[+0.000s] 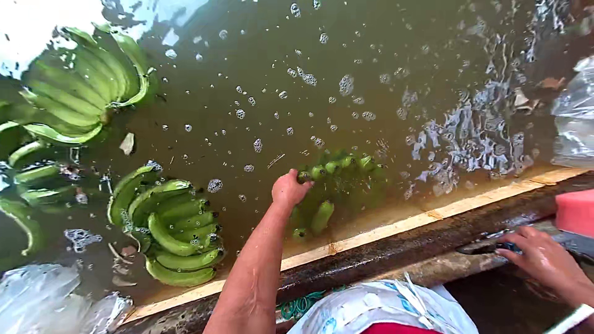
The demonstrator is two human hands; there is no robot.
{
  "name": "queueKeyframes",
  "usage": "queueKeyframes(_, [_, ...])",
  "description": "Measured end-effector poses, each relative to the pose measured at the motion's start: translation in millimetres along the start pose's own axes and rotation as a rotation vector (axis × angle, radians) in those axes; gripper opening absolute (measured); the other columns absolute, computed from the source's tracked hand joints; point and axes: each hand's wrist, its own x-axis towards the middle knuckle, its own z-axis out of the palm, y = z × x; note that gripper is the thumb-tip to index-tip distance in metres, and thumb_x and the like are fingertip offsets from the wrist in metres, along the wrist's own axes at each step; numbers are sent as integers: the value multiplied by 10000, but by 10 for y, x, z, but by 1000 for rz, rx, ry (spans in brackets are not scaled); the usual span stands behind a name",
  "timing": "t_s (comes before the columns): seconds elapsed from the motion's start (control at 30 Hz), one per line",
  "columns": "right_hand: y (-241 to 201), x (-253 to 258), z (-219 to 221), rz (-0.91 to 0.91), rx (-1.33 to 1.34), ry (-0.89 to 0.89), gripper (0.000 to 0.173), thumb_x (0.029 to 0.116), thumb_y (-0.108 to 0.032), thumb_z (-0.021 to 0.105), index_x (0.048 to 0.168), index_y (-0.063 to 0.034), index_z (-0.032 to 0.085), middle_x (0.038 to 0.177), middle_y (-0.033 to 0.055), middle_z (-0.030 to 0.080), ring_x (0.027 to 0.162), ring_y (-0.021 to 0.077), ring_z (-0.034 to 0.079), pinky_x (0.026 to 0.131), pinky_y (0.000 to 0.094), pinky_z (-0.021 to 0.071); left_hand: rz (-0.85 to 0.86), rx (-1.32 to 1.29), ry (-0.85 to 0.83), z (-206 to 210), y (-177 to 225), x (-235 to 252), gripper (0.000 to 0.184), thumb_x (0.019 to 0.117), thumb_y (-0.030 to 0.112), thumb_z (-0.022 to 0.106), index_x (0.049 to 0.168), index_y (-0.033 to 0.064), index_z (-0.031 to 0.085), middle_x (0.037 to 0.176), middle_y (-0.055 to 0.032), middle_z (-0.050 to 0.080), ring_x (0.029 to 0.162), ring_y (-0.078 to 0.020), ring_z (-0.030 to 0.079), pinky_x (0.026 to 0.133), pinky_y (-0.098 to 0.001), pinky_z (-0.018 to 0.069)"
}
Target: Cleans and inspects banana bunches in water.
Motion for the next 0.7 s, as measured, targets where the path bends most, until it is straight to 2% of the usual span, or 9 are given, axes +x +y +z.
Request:
queueKeyframes(0.1, [25,-36,18,-25,-5,21,243,839,-57,840,1050,37,763,1117,388,642,1139,607,571,984,728,436,68,-265,93,-351,-139,71,472,1033,372,617,1297,-20,633,1233,-285,657,1190,-447,615,1023,-659,442])
queueKeyframes(0.2, [38,-24,-24,-72,18,-21,238,817,-31,849,1022,54,760,1109,375,650,1138,605,569,992,719,436,79,-556,189,-434,-543,15,517,1071,393,530,1429,20,519,1406,-230,581,1308,-367,558,1086,-580,430])
queueKeyframes(0.3, [-126,-25,-349,-82,14,-238,237,854,-13,812,1017,120,704,1114,382,635,1122,575,592,974,701,451,-11,-817,155,-95,-1072,-32,653,1069,442,485,1595,105,292,1606,-186,377,1451,-340,404,1139,-582,368])
queueKeyframes(0.4, [-317,-88,-753,-8,23,-410,217,904,16,739,1031,158,634,1028,354,650,1000,517,646,906,670,477,-66,-1047,120,377,-1194,-113,748,1058,440,463,1639,131,107,1609,-210,338,1415,-334,437,1087,-557,443])
queueKeyframes(0.47, [-326,-123,-874,46,161,-344,220,923,34,692,1069,151,577,955,316,651,845,440,678,801,616,541,-52,-1172,222,591,-1130,-101,830,1004,328,594,1627,103,94,1546,-240,402,1334,-311,516,1034,-497,503])
queueKeyframes(0.5, [-329,-122,-881,50,249,-260,249,930,23,666,1118,129,542,940,285,636,775,383,671,733,572,560,-35,-1207,265,677,-1115,-81,937,945,254,682,1632,100,63,1563,-240,381,1354,-293,506,1061,-466,495])
queueKeyframes(0.57, [-465,-38,-870,-9,398,-93,412,950,-76,650,1299,98,516,1044,298,649,851,386,660,775,597,533,-19,-1237,318,821,-1068,-64,1056,875,148,758,1629,67,23,1585,-255,344,1389,-284,480,1105,-435,469])
queueKeyframes(0.63, [-729,131,-788,-85,461,3,523,983,-281,560,1413,14,518,1098,258,684,906,346,679,824,573,539,-38,-1282,353,914,-984,-62,1041,877,55,756,1624,49,31,1566,-262,368,1366,-282,508,1095,-419,487])
queueKeyframes(0.7, [-1075,292,-693,-112,523,-5,510,1064,-334,379,1425,-13,538,1064,163,692,821,187,638,761,407,531,-52,-1303,358,946,-895,-120,1058,855,-15,742,1626,71,23,1546,-262,388,1332,-289,538,1060,-427,515])
